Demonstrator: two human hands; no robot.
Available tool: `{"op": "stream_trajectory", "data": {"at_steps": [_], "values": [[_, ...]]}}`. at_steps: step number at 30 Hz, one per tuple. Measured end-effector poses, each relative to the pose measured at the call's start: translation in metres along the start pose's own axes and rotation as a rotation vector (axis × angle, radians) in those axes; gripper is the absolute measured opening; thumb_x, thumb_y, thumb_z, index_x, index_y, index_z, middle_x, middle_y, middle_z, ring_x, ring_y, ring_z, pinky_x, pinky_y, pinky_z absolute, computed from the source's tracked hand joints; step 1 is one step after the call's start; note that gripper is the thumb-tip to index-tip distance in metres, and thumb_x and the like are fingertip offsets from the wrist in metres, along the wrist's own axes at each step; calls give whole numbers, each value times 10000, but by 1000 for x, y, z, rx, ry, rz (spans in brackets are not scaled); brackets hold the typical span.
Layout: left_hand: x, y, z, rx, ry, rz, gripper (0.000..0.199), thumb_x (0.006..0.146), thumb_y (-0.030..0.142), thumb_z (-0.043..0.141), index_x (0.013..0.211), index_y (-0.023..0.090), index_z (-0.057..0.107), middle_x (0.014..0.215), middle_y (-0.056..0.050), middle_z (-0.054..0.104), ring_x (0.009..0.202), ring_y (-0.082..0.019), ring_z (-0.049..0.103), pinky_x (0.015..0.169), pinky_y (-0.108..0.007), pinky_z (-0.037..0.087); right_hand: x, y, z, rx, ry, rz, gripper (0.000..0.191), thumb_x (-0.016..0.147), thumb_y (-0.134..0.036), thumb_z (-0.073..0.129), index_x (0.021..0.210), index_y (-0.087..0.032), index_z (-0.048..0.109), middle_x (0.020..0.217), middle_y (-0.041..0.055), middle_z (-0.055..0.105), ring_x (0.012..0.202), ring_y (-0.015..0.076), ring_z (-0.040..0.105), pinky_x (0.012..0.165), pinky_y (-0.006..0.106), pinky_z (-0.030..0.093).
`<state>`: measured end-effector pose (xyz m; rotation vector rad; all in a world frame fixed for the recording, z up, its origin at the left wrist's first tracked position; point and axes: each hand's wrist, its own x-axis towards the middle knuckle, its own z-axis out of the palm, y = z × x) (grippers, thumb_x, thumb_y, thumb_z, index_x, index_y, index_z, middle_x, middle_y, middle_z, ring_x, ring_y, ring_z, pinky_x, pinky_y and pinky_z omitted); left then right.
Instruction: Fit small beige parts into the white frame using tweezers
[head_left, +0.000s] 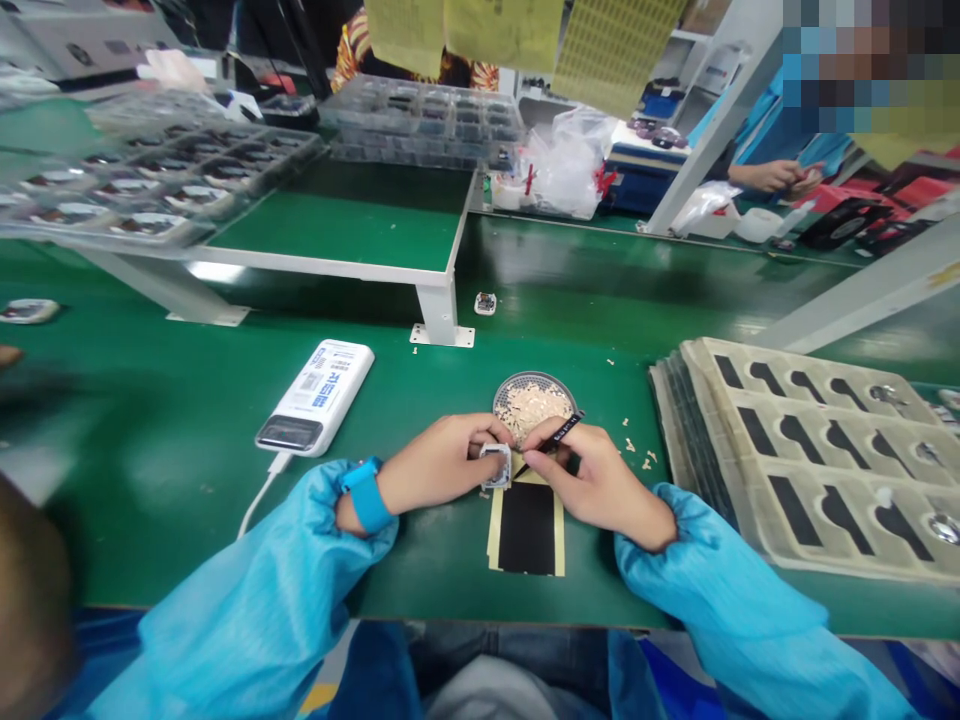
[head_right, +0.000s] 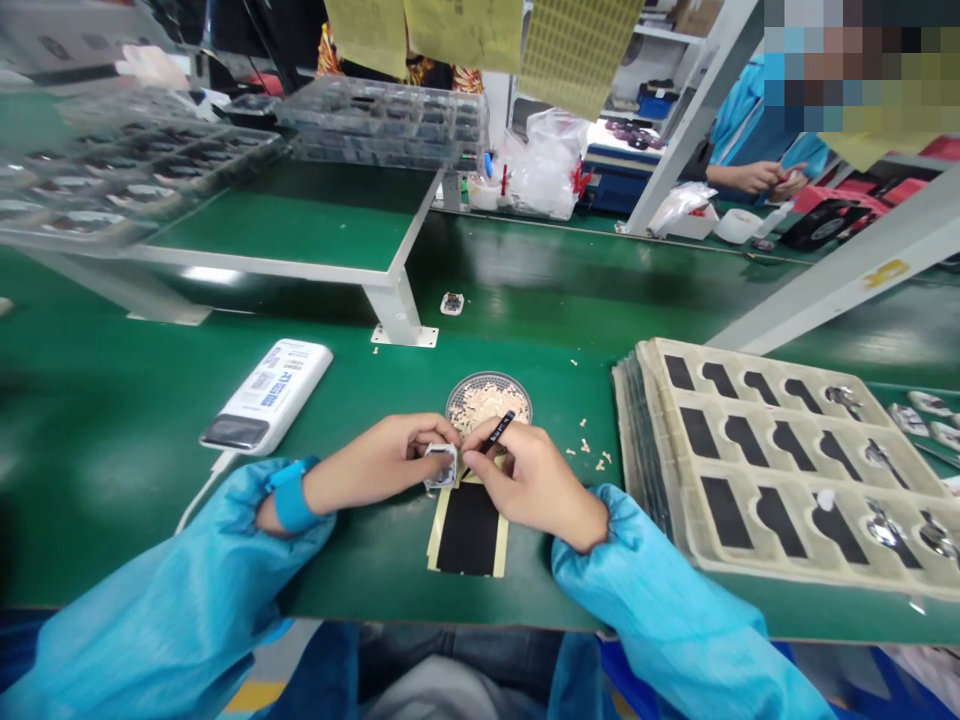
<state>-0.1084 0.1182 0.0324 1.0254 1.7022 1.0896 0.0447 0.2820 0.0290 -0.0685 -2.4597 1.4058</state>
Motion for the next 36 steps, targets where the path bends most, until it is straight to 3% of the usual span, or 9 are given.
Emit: {"op": "stream_trajectory", "data": {"at_steps": [11,22,32,36], "values": [[0,1,-3,100,-17,12,159,853,172,584,993,201,653,844,5,734,771,-161,692,702,-263,497,1,-2,-1,31,49,32,70,952,-236,630,970,-196,684,842,33,704,675,145,624,534,249,485],[-2,-2,-3,96,-20,20,186,845,167,582,1011,203,657,854,1,737,783,-158,693,703,-255,493,1,-1,-1,-26,10,-26,99,933,-174,633,1012,-212,680,899,24,723,757,158,662,690,287,544],[-2,-3,-4,74,-33,11,174,857,172,573,1009,207,651,851,6,737,776,-159,693,691,-254,493,1,-5,-1,41,32,100,57,927,-252,670,927,-197,681,749,14,690,610,140,620,515,253,489],[-1,-2,-4,33,-38,-7,192,843,159,585,1018,201,650,868,-2,745,799,-165,705,705,-256,506,-1,-6,-3,56,103,62,83,935,-282,676,937,-199,687,830,46,724,690,169,672,574,285,537]]}}
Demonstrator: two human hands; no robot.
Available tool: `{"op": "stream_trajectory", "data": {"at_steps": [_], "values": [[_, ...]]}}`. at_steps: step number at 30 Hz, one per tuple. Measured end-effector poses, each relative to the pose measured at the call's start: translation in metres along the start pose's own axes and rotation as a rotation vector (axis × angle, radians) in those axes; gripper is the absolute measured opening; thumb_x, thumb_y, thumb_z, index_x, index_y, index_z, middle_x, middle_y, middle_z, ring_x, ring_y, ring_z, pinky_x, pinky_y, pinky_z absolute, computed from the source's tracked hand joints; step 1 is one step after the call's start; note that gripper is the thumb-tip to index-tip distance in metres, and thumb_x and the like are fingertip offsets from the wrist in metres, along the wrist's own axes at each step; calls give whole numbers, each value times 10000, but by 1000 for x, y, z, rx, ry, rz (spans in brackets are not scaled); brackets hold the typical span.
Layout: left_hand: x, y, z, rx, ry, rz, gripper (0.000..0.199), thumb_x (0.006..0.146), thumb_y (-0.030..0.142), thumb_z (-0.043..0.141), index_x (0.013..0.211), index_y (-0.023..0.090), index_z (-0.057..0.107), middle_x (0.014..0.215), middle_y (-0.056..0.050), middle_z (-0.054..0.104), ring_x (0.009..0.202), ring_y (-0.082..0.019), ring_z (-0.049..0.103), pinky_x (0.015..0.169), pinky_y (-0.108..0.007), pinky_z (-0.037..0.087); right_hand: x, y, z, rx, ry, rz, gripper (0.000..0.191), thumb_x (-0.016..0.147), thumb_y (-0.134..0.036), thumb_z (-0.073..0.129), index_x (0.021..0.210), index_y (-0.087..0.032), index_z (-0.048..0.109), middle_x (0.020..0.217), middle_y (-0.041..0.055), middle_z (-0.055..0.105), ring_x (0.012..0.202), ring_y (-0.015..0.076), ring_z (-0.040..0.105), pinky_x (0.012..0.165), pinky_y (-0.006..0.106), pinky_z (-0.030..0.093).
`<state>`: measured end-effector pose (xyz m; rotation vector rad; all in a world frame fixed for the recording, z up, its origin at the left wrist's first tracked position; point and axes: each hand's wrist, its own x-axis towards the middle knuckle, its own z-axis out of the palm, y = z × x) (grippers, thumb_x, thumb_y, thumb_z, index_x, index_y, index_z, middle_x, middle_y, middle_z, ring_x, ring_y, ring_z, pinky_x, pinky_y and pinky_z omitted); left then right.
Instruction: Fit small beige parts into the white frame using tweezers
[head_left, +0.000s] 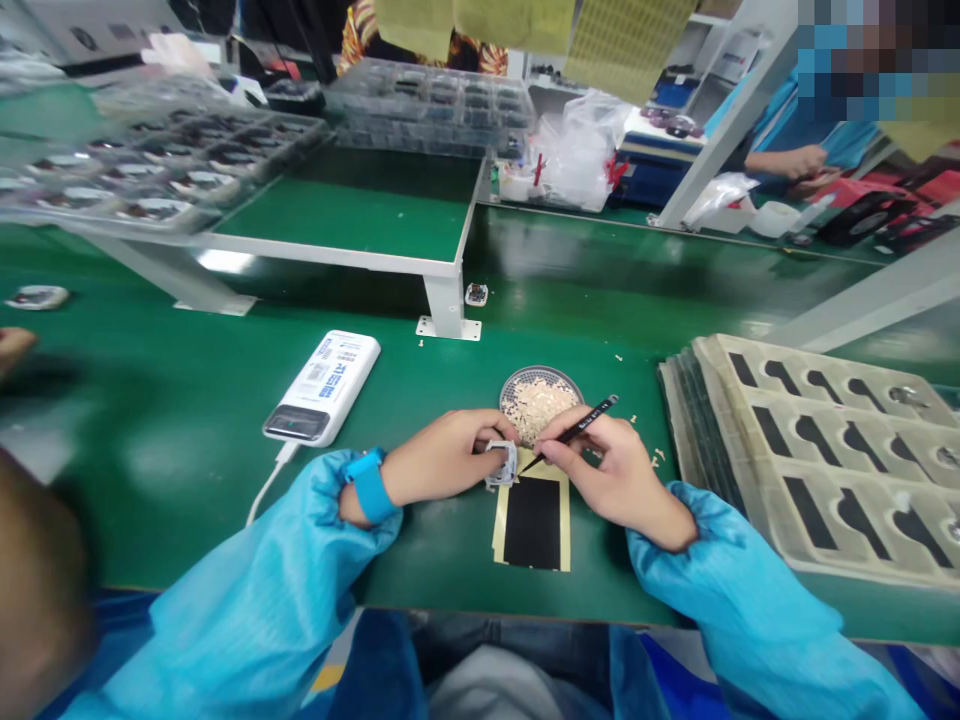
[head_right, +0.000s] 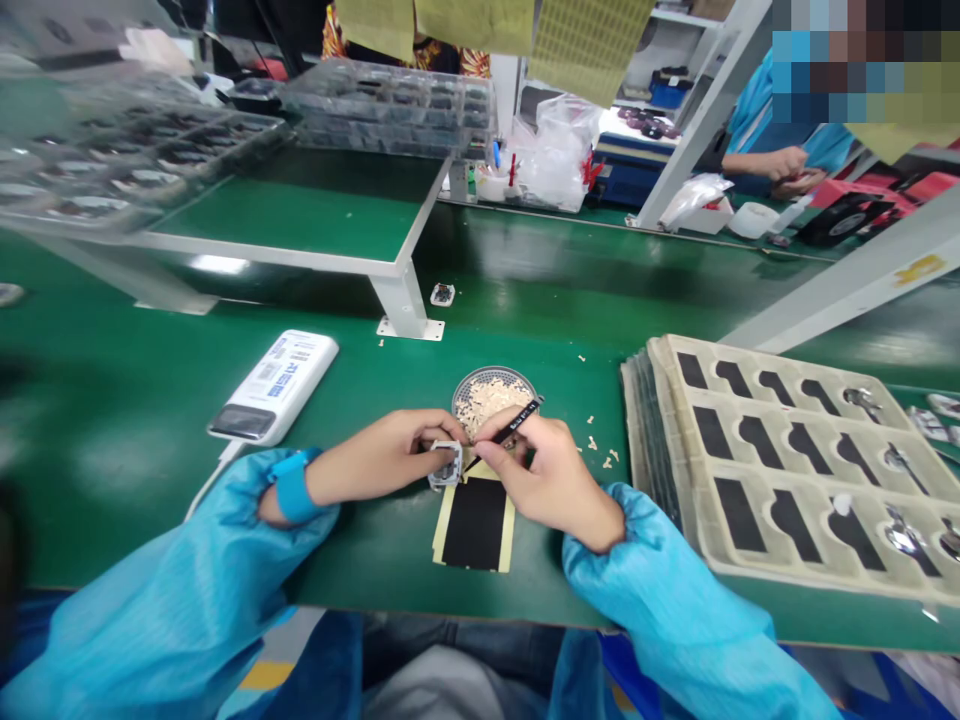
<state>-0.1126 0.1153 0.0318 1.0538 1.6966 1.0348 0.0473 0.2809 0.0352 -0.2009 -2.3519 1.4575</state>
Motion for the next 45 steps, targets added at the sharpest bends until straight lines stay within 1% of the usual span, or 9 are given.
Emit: {"op": "stream_trajectory", "data": {"at_steps": [4,8,11,16,21,31,34,38,45], "values": [[1,-1,1,-50,11,-30,201,835,168,599,1031,193,638,854,-13,741,790,-179,707,696,-266,518,-1,-1,0,-47,80,-125,47,926,-216,683,967,-208,702,896,61,751,805,205,714,695,341,586],[1,-3,0,-55,23,-32,211,841,166,587,1045,195,627,845,-17,732,778,-184,703,692,-274,519,0,-1,2,-52,128,-172,75,906,-172,701,969,-214,707,929,66,762,862,224,726,786,388,605],[0,-6,0,-68,25,-25,205,841,163,584,1040,195,622,842,-19,728,778,-187,703,691,-277,522,-1,1,4,-65,106,-179,95,905,-163,703,980,-220,714,951,65,766,880,226,725,785,388,606],[-1,-7,0,-64,34,-22,191,843,170,595,1030,199,619,822,-12,723,764,-183,702,679,-269,518,-1,4,5,-82,75,-182,109,909,-161,701,995,-224,717,969,62,767,878,217,724,709,353,594],[0,-8,0,-62,32,-22,182,848,179,603,1028,200,615,829,-12,728,760,-182,700,672,-266,513,0,3,5,-75,74,-203,125,906,-137,700,996,-222,715,973,58,767,917,215,725,797,372,593],[-1,-8,0,-67,23,-21,194,853,175,596,1046,196,611,852,-13,731,788,-188,704,687,-273,514,0,6,5,-89,63,-236,151,901,-118,697,1012,-218,709,981,54,764,933,205,722,786,348,587],[-1,-8,0,-70,28,-25,190,854,178,599,1043,193,611,853,-14,733,790,-188,704,691,-275,513,1,6,5,-121,36,-260,154,904,-109,691,1013,-217,704,980,53,764,937,199,718,826,359,585],[0,-8,0,-83,36,-20,180,858,180,599,1037,189,611,847,-16,734,781,-190,703,694,-283,516,0,4,5,-172,13,-330,225,893,-74,686,1069,-214,690,1011,56,759,963,198,708,868,376,580],[1,-1,-2,-184,16,-29,198,857,173,622,1055,157,625,905,-59,751,859,-206,720,768,-305,540,-2,-3,3,-121,75,-395,257,878,-39,678,1073,-206,680,990,64,751,963,204,714,866,389,589]]}}
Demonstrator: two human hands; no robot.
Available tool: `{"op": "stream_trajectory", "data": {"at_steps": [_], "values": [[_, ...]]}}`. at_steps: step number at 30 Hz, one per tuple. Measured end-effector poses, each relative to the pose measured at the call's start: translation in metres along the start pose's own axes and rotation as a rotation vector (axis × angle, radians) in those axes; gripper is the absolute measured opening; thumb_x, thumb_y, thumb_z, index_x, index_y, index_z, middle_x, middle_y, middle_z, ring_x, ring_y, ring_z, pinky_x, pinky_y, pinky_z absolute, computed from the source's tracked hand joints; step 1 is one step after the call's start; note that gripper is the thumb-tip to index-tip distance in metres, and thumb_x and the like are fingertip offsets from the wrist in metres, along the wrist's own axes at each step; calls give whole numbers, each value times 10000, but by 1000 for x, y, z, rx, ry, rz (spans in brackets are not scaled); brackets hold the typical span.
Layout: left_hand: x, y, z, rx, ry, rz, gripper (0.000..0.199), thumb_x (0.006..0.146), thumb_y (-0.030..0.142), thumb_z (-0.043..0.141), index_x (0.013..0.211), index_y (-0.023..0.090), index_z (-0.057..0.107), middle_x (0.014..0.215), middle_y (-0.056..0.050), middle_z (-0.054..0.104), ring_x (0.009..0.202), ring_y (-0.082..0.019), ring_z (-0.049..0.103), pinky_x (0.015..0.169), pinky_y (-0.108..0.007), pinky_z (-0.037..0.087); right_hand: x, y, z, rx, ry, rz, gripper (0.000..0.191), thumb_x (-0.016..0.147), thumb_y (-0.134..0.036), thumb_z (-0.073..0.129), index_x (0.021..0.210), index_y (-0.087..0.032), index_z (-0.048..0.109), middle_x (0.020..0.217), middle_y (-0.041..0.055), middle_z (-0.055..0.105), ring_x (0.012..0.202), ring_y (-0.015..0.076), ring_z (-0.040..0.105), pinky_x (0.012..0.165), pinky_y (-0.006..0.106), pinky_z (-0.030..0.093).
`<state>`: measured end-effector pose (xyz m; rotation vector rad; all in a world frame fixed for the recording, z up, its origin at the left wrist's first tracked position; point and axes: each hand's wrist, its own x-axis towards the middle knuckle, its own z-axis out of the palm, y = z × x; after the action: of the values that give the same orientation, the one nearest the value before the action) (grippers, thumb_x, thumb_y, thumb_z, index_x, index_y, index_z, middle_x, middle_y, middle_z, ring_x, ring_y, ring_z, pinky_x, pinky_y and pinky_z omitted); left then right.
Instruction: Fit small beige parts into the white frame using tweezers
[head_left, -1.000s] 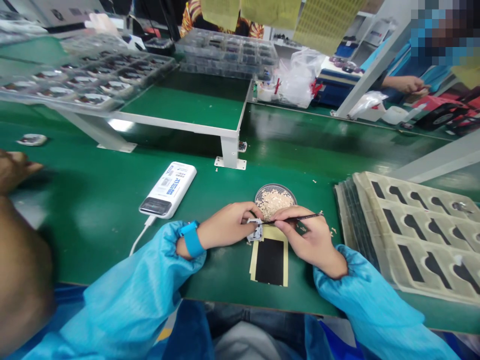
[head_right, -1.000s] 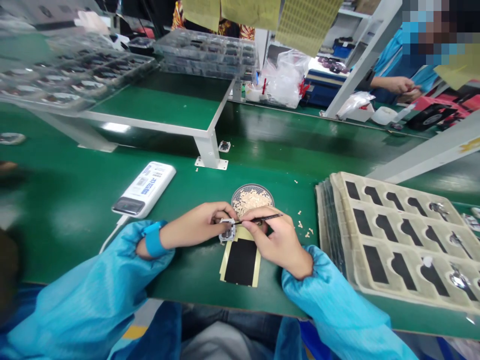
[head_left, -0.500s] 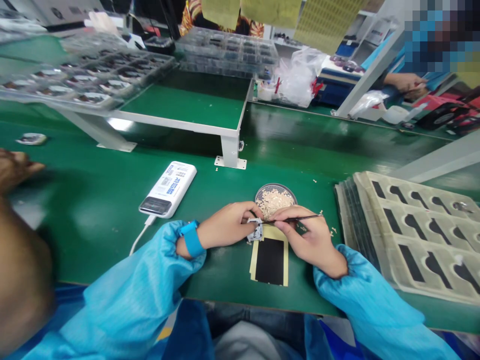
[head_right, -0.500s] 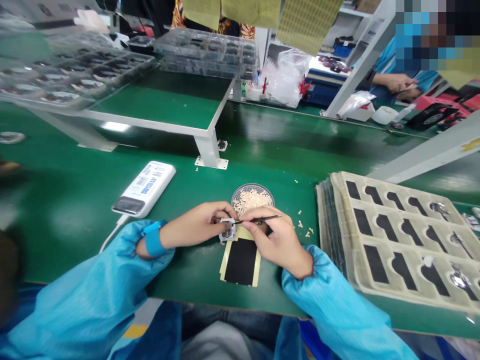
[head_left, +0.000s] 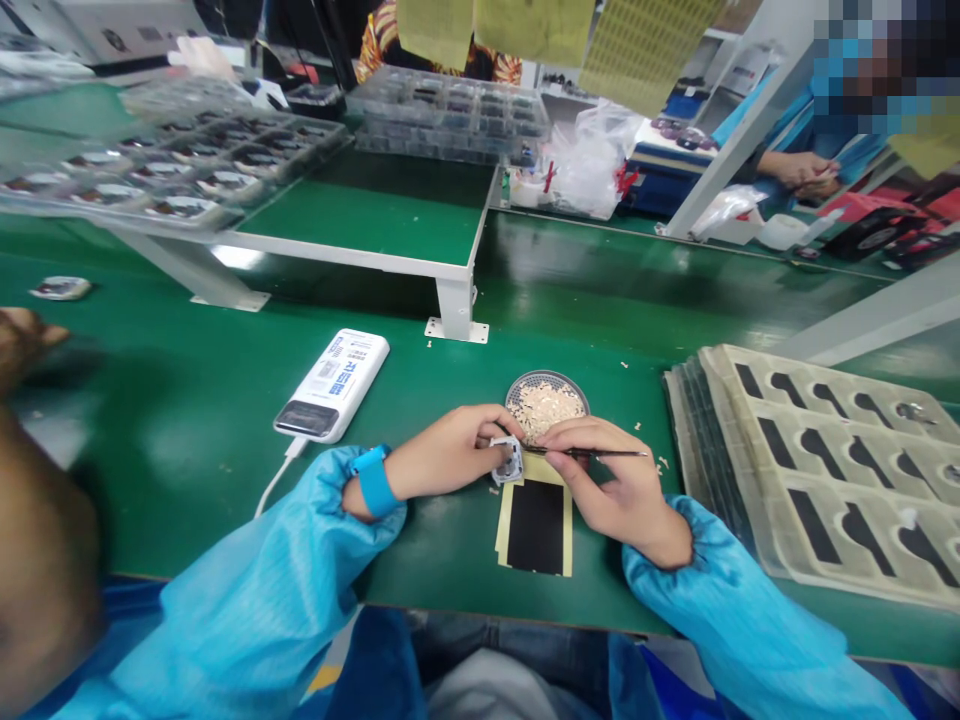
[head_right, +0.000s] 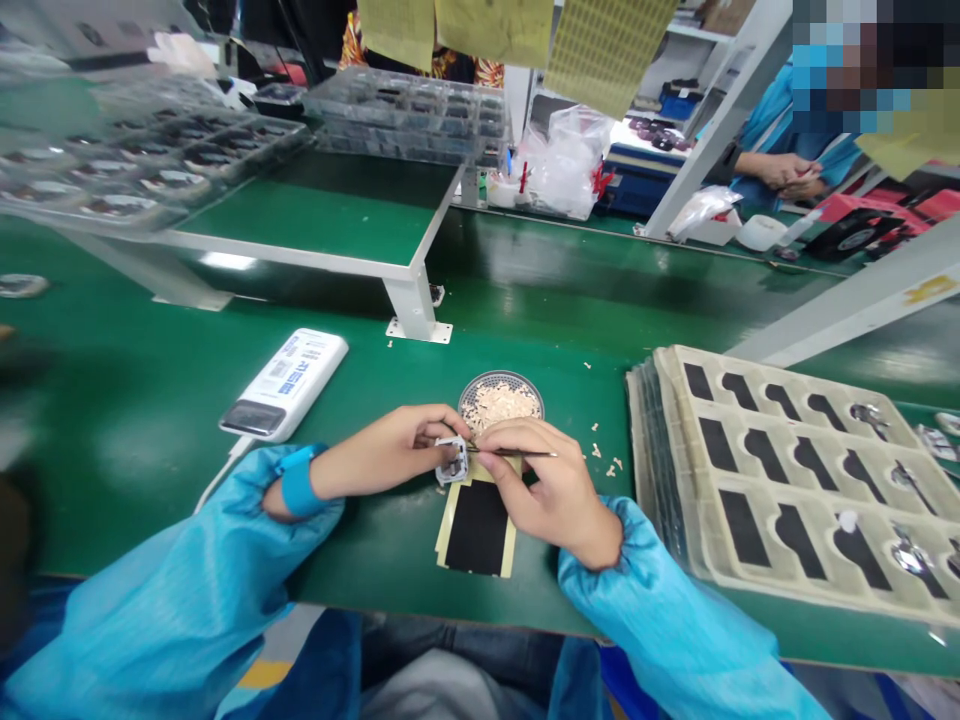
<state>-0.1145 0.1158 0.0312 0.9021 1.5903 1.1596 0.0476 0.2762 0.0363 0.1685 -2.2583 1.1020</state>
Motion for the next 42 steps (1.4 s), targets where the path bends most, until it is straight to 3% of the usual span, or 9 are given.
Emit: {"op": "stream_trajectory", "data": {"at_steps": [7,12,18,22,25,27,31,35,42], "values": [[1,8,-1,-89,-70,34,324,878,270,670,1174,140,652,1079,-92,747,1024,-207,697,908,-307,523,0,4,-4,-43,-8,48,219,907,-89,666,1079,-224,683,1020,56,753,976,195,709,898,383,584],[1,17,0,15,-13,-20,459,891,447,670,1275,199,636,1172,-67,714,865,-171,654,608,-226,488,6,2,-10,19,94,86,81,955,-222,647,1021,-212,692,1004,78,759,995,203,708,923,377,569],[-1,34,4,19,79,-74,645,787,610,711,1256,171,648,1013,-77,734,735,-176,597,628,-264,516,-9,-31,-28,208,146,270,475,1075,-431,390,713,-203,597,664,33,650,664,162,653,698,317,539],[-2,36,9,6,106,-107,666,723,622,756,1224,194,656,1053,-78,732,733,-182,614,646,-276,530,-29,-75,-78,103,201,366,471,1072,-462,378,767,-196,620,594,-10,558,499,120,527,522,262,424],[-2,35,14,-55,113,-110,659,649,594,827,1145,199,648,1077,-91,726,838,-226,661,661,-279,547,-47,-88,-149,-535,342,489,329,967,-446,600,774,-195,690,665,16,617,604,153,555,588,282,402],[-2,35,17,-91,117,-132,675,593,587,864,1092,196,631,1065,-100,724,815,-238,669,650,-298,558,-66,-81,-201,-932,474,700,288,904,-479,659,847,-204,721,569,-11,550,547,164,503,564,292,357],[-3,37,18,-89,73,-159,721,573,631,861,1096,203,609,1027,-107,722,775,-248,669,589,-313,551,-112,-52,-271,-1134,256,1146,288,863,-459,654,874,-192,762,712,75,702,691,241,647,629,309,409],[-4,32,18,-2,31,-128,576,695,642,792,1012,189,633,904,-92,715,749,-229,669,552,-267,498,-134,-34,-286,-985,174,1164,315,878,-407,613,994,-166,778,931,114,775,860,274,711,745,325,471],[-6,25,17,-77,77,-17,458,872,588,664,999,148,660,786,-56,679,681,-169,657,483,-198,364,-126,-36,-303,-994,101,1196,145,765,-338,777,734,-213,711,726,126,741,638,262,678,624,383,465]]}}
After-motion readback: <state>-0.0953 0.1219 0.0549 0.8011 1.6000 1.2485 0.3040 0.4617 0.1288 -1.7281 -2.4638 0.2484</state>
